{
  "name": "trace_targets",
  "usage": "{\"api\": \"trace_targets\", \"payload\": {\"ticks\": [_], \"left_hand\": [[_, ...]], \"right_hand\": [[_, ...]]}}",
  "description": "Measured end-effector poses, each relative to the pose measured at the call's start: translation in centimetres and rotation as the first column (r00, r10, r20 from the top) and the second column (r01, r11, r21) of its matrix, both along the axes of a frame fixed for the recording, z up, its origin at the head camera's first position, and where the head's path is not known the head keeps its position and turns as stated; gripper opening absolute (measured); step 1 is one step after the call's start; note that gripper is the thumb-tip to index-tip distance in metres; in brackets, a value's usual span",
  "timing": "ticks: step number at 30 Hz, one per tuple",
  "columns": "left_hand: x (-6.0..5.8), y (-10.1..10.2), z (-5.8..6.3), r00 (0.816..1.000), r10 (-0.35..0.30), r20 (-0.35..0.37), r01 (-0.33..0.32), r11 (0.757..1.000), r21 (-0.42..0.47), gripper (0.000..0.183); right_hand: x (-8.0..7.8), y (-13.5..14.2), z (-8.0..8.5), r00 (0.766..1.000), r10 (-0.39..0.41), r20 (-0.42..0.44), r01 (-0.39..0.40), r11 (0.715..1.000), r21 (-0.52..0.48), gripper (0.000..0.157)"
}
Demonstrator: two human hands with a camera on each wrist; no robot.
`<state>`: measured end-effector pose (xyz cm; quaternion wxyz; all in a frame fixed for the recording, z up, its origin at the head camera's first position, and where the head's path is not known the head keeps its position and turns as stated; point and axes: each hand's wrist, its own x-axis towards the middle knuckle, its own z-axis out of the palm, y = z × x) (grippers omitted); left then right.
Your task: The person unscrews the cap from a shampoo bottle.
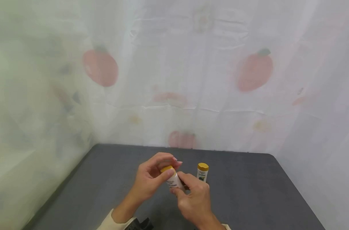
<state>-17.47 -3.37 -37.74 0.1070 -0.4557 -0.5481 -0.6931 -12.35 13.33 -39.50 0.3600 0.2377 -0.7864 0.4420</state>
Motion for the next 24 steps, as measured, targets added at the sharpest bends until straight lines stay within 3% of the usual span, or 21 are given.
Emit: {"api": "trace_targets", "payload": {"ticks": [7,14,18,24], "left_hand": [[0.3,0.5,0.4,0.997,0.025,-0.072,-0.027,0.999,-0.027,0.019],[0.4,-0.8,0.0,0.997,-0.074,-0.004,0.073,0.990,-0.122,0.033],[0.5,-1.1,-0.1,1.000,-0.016,0.003,0.016,0.987,-0.158,0.030],[0.6,-0.4,0.3,0.993,0.045,-0.107,-0.059,0.989,-0.132,0.027]], "right_hand": [[0.0,0.2,0.0,1.000,0.017,-0.009,-0.017,1.000,-0.020,0.055],[0.2,0.4,0.2,1.000,0.002,0.021,-0.001,0.999,-0.036,0.054],[0.3,0.2,0.1,1.000,-0.012,0.023,0.012,1.000,-0.025,0.054],[0.7,-0.2,-0.1,0.999,0.005,0.036,-0.005,1.000,-0.011,0.054]]}}
